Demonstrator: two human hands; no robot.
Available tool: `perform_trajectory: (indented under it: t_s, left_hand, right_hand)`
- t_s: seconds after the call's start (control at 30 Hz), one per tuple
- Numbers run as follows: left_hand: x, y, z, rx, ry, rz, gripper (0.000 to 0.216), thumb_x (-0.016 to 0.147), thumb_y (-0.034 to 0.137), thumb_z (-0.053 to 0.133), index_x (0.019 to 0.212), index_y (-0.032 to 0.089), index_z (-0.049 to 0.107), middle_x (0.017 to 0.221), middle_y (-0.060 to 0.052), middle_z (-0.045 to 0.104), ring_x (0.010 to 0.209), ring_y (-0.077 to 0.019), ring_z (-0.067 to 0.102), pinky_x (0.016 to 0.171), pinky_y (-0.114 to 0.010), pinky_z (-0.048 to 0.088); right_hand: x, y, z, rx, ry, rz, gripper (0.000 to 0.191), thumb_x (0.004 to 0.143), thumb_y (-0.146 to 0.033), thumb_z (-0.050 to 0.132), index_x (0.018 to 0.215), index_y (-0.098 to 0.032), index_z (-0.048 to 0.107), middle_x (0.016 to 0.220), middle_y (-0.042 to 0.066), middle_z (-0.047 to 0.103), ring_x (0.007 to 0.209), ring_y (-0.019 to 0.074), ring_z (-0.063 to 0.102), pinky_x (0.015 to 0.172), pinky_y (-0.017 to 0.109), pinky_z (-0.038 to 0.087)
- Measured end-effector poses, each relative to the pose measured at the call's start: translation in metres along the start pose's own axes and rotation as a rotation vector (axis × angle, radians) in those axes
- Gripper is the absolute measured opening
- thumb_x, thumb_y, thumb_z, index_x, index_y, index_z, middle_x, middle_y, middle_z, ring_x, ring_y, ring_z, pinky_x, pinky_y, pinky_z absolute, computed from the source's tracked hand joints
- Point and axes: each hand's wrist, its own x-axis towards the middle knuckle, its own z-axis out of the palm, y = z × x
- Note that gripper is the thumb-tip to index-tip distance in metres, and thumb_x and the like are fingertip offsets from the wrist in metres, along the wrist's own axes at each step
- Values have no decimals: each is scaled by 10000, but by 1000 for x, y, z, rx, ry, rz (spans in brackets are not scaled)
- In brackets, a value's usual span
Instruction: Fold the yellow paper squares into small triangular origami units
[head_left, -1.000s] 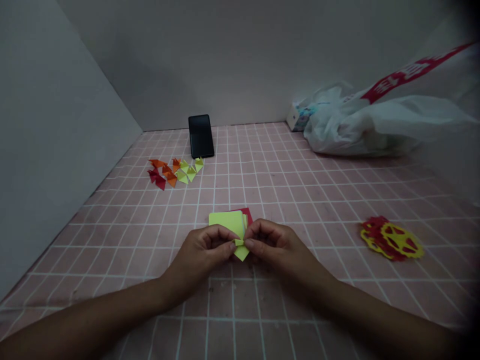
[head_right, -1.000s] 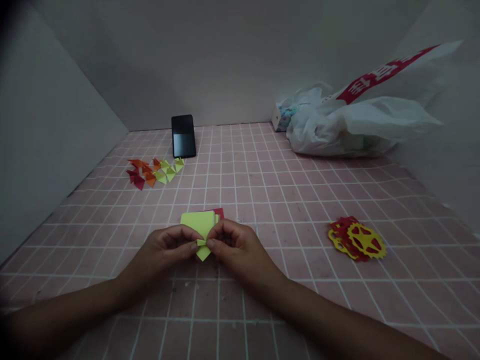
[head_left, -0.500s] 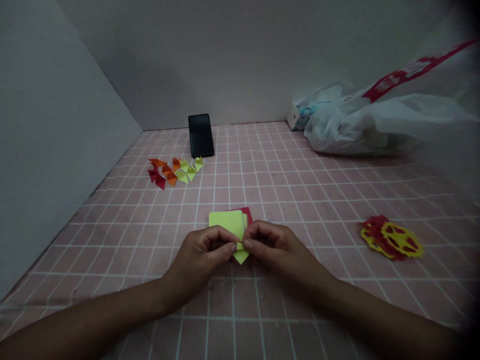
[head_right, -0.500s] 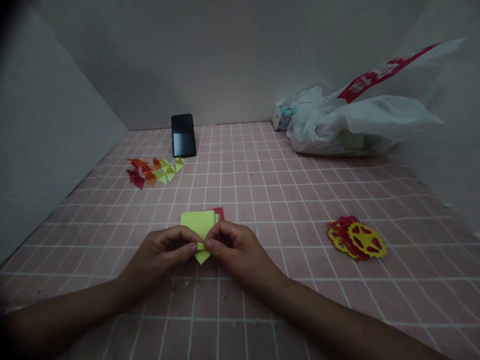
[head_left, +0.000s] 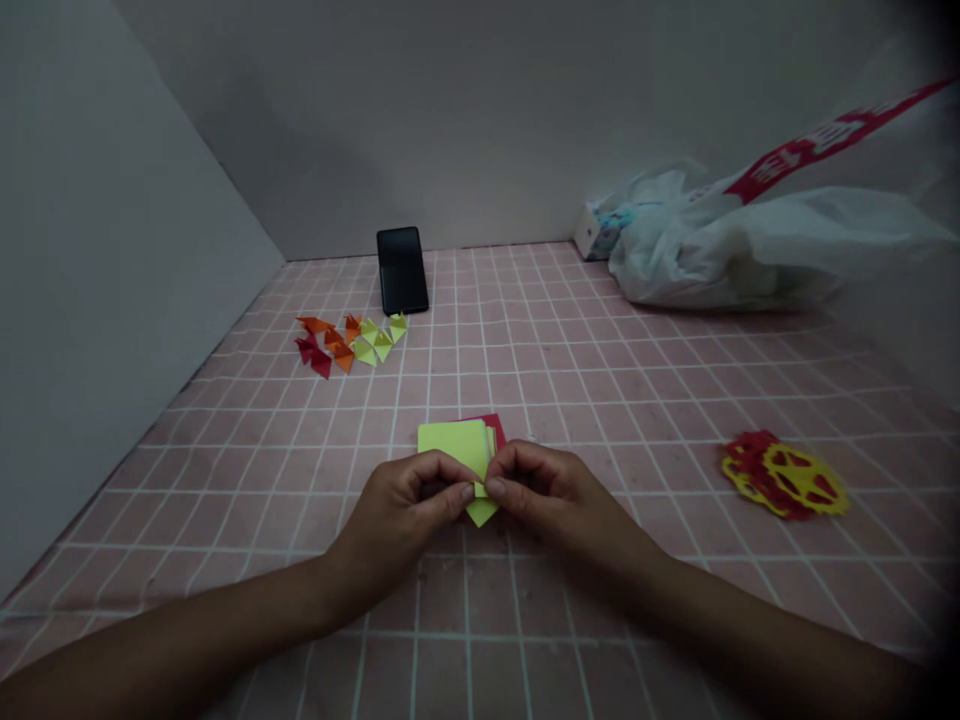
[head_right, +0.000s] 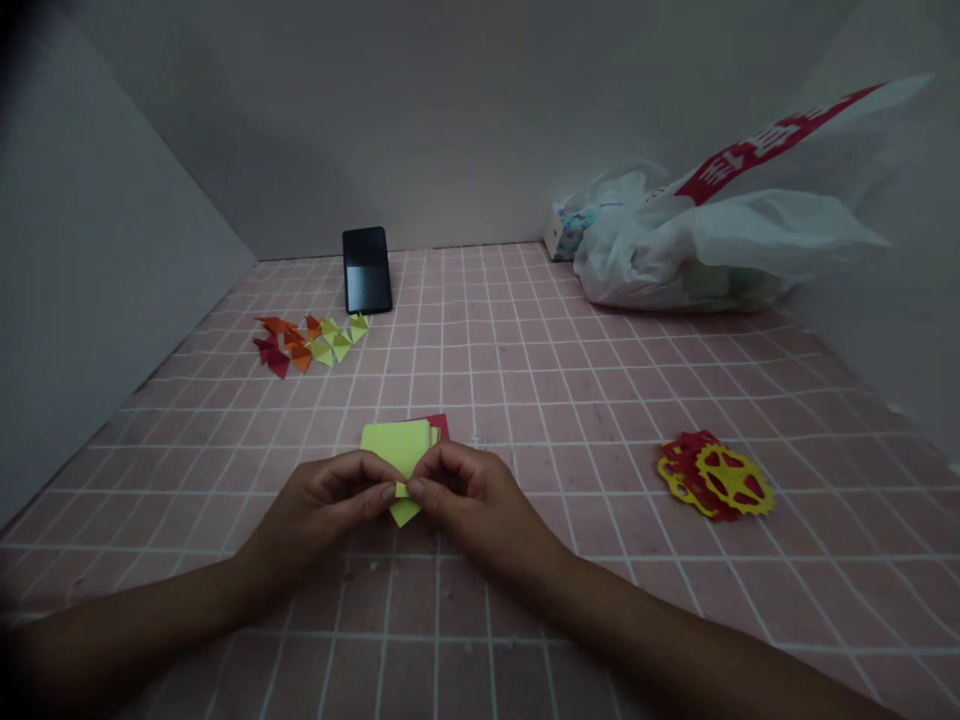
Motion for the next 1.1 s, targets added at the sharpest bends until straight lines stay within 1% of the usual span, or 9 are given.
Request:
perform_trajectory:
  t_s: [0.1,0.2,0.53,0.73,0.93,1.1]
  left_hand:
    - [-1,1,0,19,9,9,81,774,236,653,749,166,686,696,5,679,673,-129,605,647,-220,478]
    - [-2,1,0,17,13,3,83,775,241,657,754,166,687,698,1,680,674,-133,607,644,-222,482]
    - [-2,1,0,47,-2,-3,125,817,249,624,761,161,694,718,-2,663,706,-133,585,682,-227,457]
    - [-2,0,-1,-11,-43,-31,154,834,273,604,763,161,682,708,-3,664,696,-138,589,679,-234,465]
    - [-1,2,0,-15,-30,-41,191,835,303,597,733,164,679,689,-4,662,680,-137,585,679,-243,473]
    - [0,4,2,-42,-21,-76,124,770,285,665,726,169,672,698,-11,682,679,-148,610,647,-247,486]
  right_hand:
    - [0,-1,0,13,-10,12,210,789,-348,632,713,-177,536,683,-15,517,622,114,442,580,253,334]
    - [0,-2,0,10,-14,15,202,781,-341,643,716,-179,541,695,-8,526,645,123,461,601,261,351]
    - [1,1,-2,-89,-21,-24,149,817,-279,615,727,-174,558,705,-6,531,662,124,459,606,260,347]
    - [-1,0,0,-154,14,-43,160,832,-274,599,720,-173,548,696,-9,523,659,126,453,600,259,350]
    - [-3,0,1,-200,40,-52,166,847,-267,584,714,-179,541,693,-13,523,650,123,454,588,253,352]
    - [-3,-1,2,-213,46,-67,174,846,-266,591,701,-181,544,676,-15,524,629,120,453,575,252,351]
